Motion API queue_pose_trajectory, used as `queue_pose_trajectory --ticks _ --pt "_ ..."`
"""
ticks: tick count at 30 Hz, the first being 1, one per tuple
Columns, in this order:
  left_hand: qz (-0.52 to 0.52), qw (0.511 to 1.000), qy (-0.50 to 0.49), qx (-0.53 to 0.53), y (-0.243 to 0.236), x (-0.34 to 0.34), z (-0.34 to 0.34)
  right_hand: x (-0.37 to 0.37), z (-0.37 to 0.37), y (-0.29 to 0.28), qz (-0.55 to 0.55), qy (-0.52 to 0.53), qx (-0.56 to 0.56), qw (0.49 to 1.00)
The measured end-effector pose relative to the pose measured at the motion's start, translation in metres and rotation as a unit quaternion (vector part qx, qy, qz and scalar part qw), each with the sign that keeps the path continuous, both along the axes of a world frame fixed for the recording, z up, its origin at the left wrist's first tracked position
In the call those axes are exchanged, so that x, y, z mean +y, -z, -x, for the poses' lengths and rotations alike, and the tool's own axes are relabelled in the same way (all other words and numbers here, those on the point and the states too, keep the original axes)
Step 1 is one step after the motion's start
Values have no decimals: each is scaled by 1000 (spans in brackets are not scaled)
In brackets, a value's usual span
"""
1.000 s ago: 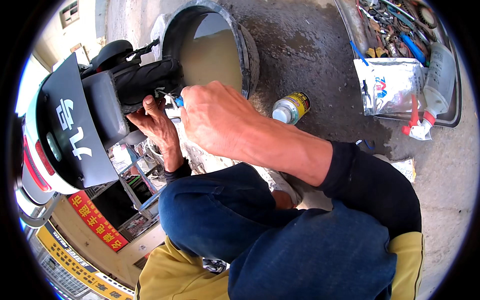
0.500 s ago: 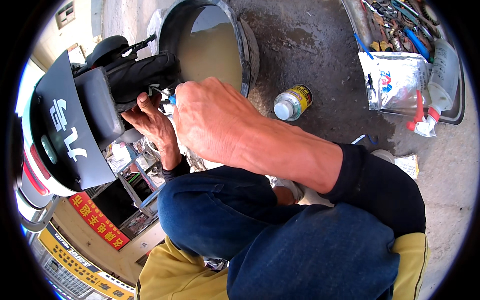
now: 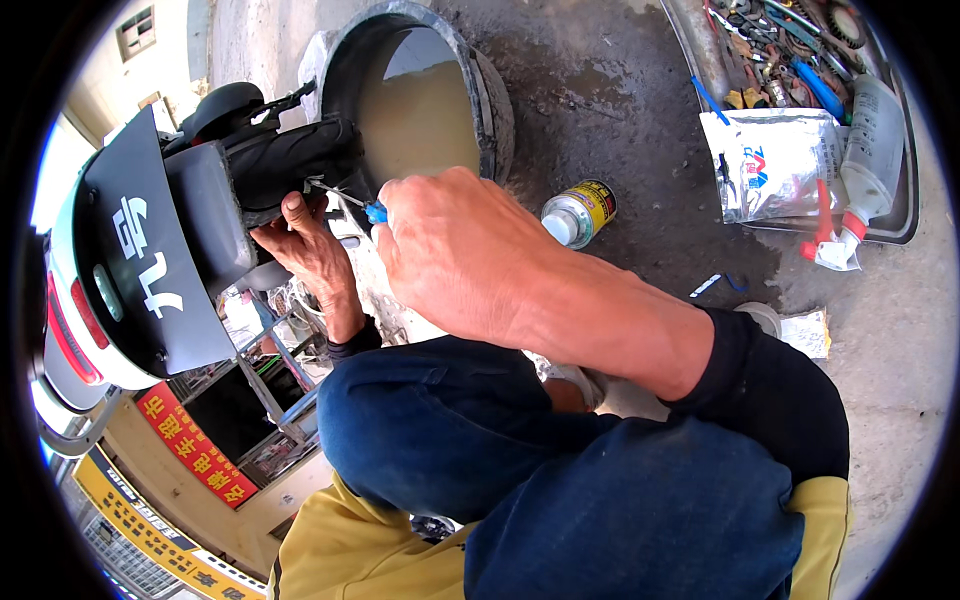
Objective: The person applies sealant to the inner rim of a scooter tire using a screwdriver and a small brush. They then insert a small strip into the tire and pour out the water from the tire into a nearby bucket.
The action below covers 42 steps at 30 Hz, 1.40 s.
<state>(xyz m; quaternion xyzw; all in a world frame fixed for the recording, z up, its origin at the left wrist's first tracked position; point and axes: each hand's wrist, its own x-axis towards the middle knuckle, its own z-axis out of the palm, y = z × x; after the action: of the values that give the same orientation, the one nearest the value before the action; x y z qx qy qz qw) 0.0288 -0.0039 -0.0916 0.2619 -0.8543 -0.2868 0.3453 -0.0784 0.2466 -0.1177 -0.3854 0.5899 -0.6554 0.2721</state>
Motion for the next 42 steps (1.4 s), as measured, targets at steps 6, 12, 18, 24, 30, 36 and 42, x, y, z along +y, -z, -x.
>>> queue_pose_trajectory --ticks 6,12,18,24,30,36,42 --pt "6 1000 -8 -22 -1 -12 -8 -3 -7 1 -41 -6 -26 999" --pt "20 999 10 -27 -1 -9 -3 5 -2 -7 -58 -14 -108 992" --pt "19 1000 9 -16 -1 -8 -2 9 -1 -10 -60 -15 -122 991" --pt "4 1000 14 -27 -4 -4 -3 6 -1 -8 -66 -9 -126 990" --pt "-25 998 34 -44 -8 -9 -26 -19 -6 14 -68 15 -60 996" --pt "-115 986 71 -97 -12 30 -60 -20 -4 44 -112 93 140 979" --pt "-178 911 274 -251 2 60 -87 30 18 80 -100 183 205 956"
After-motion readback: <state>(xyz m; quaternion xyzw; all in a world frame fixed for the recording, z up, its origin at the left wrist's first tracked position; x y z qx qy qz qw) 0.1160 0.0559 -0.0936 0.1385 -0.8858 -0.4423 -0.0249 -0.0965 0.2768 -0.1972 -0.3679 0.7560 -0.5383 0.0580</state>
